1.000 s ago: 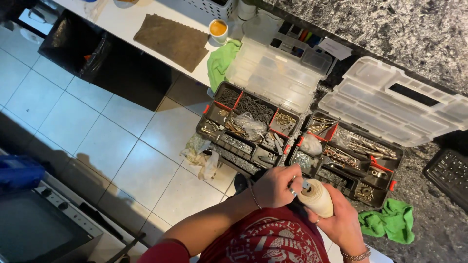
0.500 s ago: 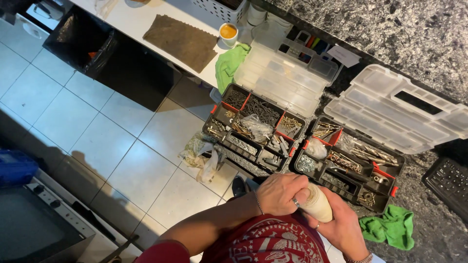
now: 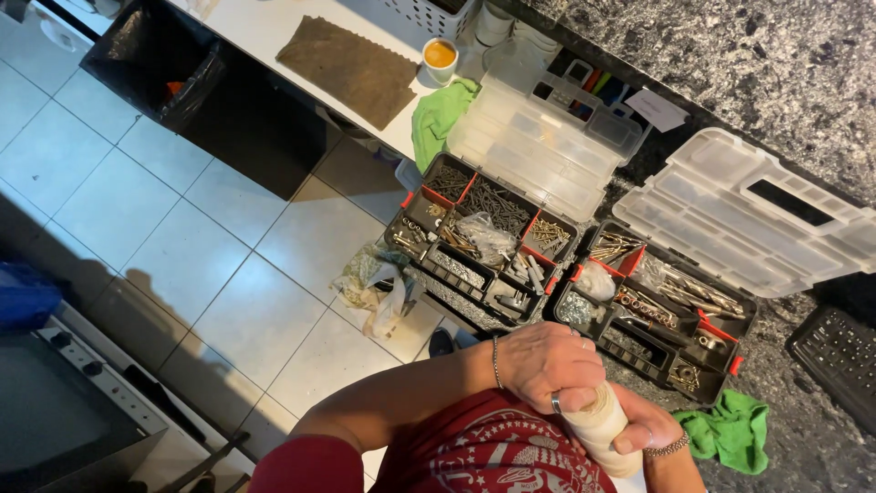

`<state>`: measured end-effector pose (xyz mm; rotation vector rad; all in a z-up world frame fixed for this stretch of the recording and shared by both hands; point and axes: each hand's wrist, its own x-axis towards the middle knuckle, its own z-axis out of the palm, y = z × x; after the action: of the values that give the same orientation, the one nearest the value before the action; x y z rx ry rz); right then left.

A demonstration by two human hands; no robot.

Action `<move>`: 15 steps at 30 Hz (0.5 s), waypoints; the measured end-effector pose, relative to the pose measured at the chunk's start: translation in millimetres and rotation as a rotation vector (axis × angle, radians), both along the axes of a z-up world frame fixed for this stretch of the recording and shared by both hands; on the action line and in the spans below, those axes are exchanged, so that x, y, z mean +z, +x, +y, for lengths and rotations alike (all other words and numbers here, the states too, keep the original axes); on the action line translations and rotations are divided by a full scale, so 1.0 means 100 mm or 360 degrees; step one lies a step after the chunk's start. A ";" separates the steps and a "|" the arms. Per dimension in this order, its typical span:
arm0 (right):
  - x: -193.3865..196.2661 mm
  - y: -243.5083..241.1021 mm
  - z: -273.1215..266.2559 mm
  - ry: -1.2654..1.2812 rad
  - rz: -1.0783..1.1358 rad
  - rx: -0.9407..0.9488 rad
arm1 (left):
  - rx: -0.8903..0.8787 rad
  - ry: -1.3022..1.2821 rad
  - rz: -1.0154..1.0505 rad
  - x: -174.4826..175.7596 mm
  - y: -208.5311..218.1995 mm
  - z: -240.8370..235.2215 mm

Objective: The person selects small hardware from a compartmentalized toolbox, then installs a paper towel roll onto a metal holder mounted under a kitchen cabinet. They test the fit, remove the roll, and return to the toolbox to gather additional parts, including a screwdriver, before the clip ends.

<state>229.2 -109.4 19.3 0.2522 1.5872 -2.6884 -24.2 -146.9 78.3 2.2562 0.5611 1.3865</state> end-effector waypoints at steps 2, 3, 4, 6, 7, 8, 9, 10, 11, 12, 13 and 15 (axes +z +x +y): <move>0.05 0.02 0.00 -0.0154 0.0053 0.0080 | 0.0046 -0.0034 0.0022 -0.07 -0.02 0.01; -0.09 0.16 -0.02 0.0261 -0.0283 -0.0162 | 0.0054 -0.0337 0.0209 -0.14 -0.04 0.00; -0.23 0.31 -0.04 0.0676 -0.0618 -0.0405 | 0.0058 -0.0638 0.0399 -0.22 -0.05 0.00; 0.37 -0.11 -0.09 0.1062 -0.1142 -0.0431 | 0.0205 -0.1015 0.0485 -0.24 -0.09 0.00; 0.67 -0.32 -0.12 0.1440 -0.1671 -0.0451 | 0.0343 -0.1390 0.0578 -0.24 -0.10 0.00; 0.62 -0.28 -0.11 0.1434 -0.1675 -0.0458 | 0.0335 -0.1389 0.0583 -0.11 -0.20 0.05; 0.56 -0.23 -0.11 0.1612 -0.1658 -0.0525 | 0.0488 -0.1776 0.0502 0.02 -0.30 0.10; 0.51 -0.18 -0.12 0.1791 -0.1640 -0.0593 | 0.0644 -0.2161 0.0414 0.16 -0.39 0.15; 0.48 -0.15 -0.12 0.1785 -0.1646 -0.0603 | 0.0635 -0.2158 0.0424 0.20 -0.54 0.23; 0.44 -0.13 -0.13 0.1662 -0.1710 -0.0600 | 0.0949 -0.2123 0.0509 0.24 -0.69 0.31; 0.42 -0.09 -0.15 0.1536 -0.1773 -0.0581 | 0.1265 -0.2084 0.0585 0.27 -0.83 0.36; 0.35 -0.09 -0.20 0.1501 -0.1752 -0.0575 | 0.1401 -0.2066 0.0883 -0.07 -1.13 0.59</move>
<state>220.1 -129.8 54.0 1.7151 2.1647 -1.1146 -137.1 -87.8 71.3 1.2011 2.0440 0.2664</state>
